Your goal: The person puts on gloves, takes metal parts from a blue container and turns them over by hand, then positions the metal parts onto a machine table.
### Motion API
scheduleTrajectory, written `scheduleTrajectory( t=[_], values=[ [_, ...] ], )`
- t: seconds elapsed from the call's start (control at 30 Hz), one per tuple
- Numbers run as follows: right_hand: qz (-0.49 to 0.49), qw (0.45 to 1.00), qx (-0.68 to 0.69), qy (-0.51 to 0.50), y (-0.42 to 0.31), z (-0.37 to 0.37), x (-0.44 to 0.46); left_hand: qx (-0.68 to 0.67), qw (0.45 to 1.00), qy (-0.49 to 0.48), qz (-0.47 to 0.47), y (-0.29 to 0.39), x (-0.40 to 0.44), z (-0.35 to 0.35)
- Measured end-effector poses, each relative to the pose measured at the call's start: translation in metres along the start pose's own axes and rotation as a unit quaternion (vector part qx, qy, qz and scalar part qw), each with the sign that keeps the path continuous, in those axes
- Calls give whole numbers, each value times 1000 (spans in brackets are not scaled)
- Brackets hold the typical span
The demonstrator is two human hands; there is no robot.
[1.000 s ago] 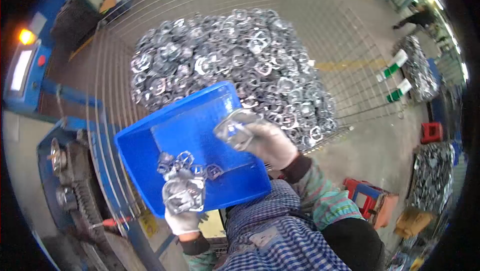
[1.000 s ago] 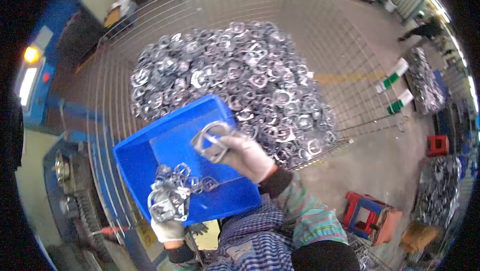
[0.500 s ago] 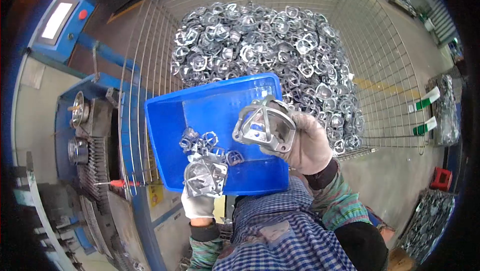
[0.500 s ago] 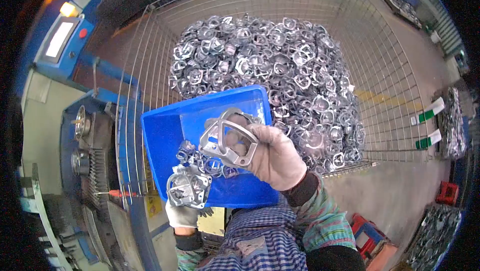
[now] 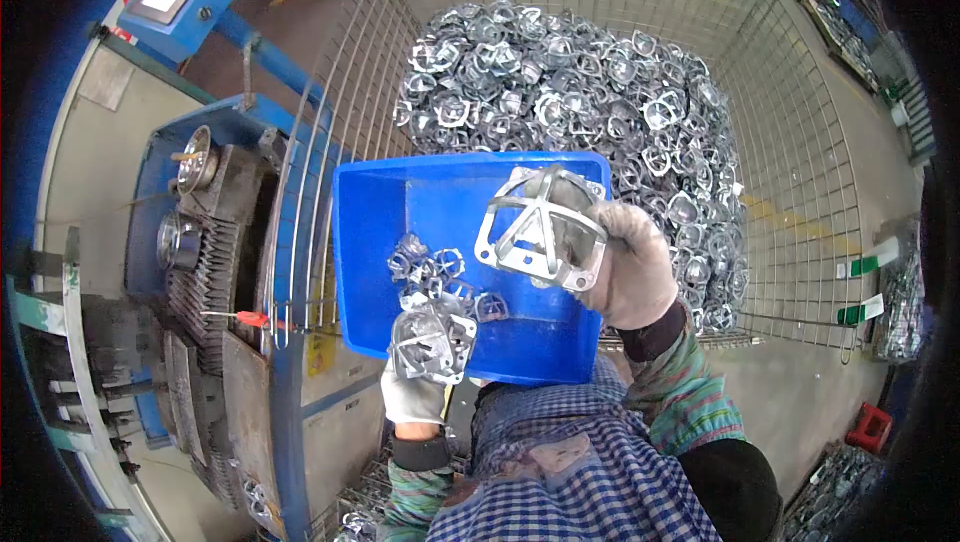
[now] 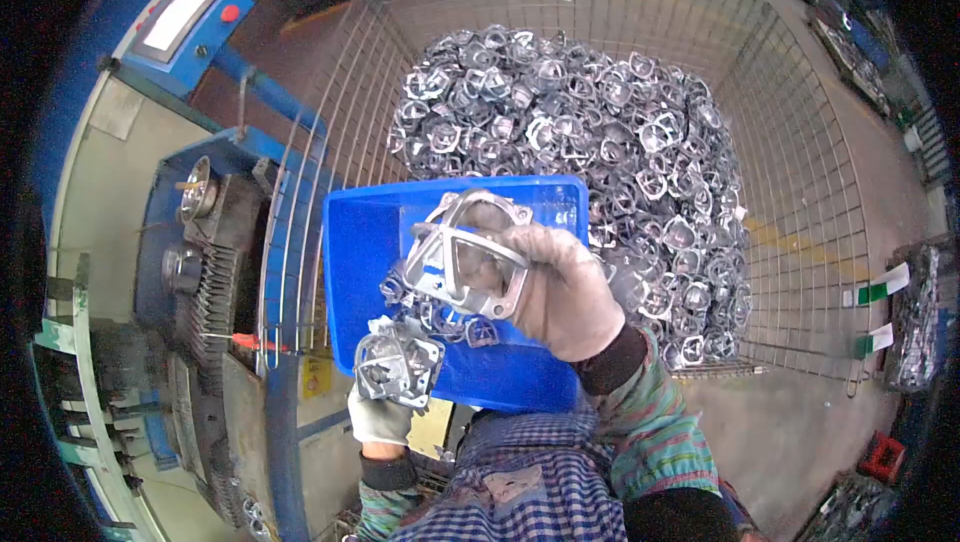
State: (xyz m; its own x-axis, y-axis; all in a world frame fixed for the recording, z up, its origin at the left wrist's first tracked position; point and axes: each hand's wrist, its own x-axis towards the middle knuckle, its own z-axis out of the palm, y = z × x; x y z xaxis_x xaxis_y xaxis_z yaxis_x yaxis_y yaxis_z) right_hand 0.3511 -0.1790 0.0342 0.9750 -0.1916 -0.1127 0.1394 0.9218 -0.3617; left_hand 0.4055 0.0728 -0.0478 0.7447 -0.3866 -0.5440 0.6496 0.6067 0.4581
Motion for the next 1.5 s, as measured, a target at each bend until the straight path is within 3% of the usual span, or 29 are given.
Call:
scheduleTrajectory(
  t=[0.07,0.1,0.17,0.2,0.23,0.3,0.33,0.37,0.4,0.43,0.5,0.53,0.57,0.63,0.73,0.8,0.83,0.97,1.03,1.1,1.17,1.2,1.23,1.3,1.33,1.37,1.43,1.5],
  values=[
    [-4,999,-45,13,-6,-16,-3,-7,1000,-11,-20,-7,8,6],
    [-3,992,-120,25,-11,-29,-2,59,998,-11,-18,-12,12,12],
    [6,918,-381,109,-28,-46,-11,168,977,-129,15,-28,21,27],
    [-68,876,-461,121,-24,-70,-14,219,967,-131,-18,-37,22,41],
    [-74,797,-577,165,-28,-89,-23,269,952,-136,-49,-50,24,56],
    [-58,558,-784,265,-34,-127,-44,255,952,-156,-72,-91,36,60],
    [-53,477,-826,296,-37,-136,-54,350,909,-223,-36,-107,39,71],
    [-49,393,-860,322,-41,-145,-62,371,904,-196,-86,-128,45,80],
    [-57,362,-871,327,-46,-163,-72,277,919,-214,-184,-140,43,103],
    [12,321,-880,351,-53,-161,-78,306,907,-229,-176,-163,52,106],
    [-71,213,-909,352,-64,-199,-98,380,877,-283,-84,-192,67,123],
    [-95,240,-894,367,-68,-199,-101,365,883,-285,-79,-210,79,122],
    [-120,268,-877,380,-71,-193,-101,424,857,-290,49,-231,95,117],
    [-166,297,-868,363,-74,-195,-98,572,772,-273,47,-211,94,124],
    [-214,348,-850,333,-55,-190,-81,459,837,-291,-62,-193,93,95],
    [-221,461,-804,303,-24,-177,-52,435,853,-279,-67,-175,95,59],
    [-213,504,-790,275,-5,-168,-36,445,864,-220,-86,-168,96,36],
    [-118,565,-815,58,89,-162,33,356,926,-40,-121,-119,84,-47],
    [20,551,-835,7,148,-186,64,315,941,14,-121,-103,73,-80],
    [244,458,-854,-36,201,-222,90,320,940,52,-104,-95,61,-104],
    [247,474,-841,-85,246,-273,96,302,943,86,-110,-82,49,-111],
    [298,424,-851,-91,267,-303,97,286,947,105,-100,-81,47,-121],
    [300,423,-850,-96,280,-311,99,269,951,123,-90,-80,50,-129],
    [300,504,-805,83,301,-329,97,285,948,128,-53,-74,66,-150],
    [308,538,-776,112,316,-354,95,304,944,127,-15,-69,78,-158],
    [311,537,-777,109,320,-358,98,367,919,145,-2,-63,97,-160],
    [250,598,-737,194,324,-362,99,562,815,121,78,-56,143,-171],
    [261,583,-738,216,325,-369,99,748,647,139,56,-49,191,-164]
  ],
)
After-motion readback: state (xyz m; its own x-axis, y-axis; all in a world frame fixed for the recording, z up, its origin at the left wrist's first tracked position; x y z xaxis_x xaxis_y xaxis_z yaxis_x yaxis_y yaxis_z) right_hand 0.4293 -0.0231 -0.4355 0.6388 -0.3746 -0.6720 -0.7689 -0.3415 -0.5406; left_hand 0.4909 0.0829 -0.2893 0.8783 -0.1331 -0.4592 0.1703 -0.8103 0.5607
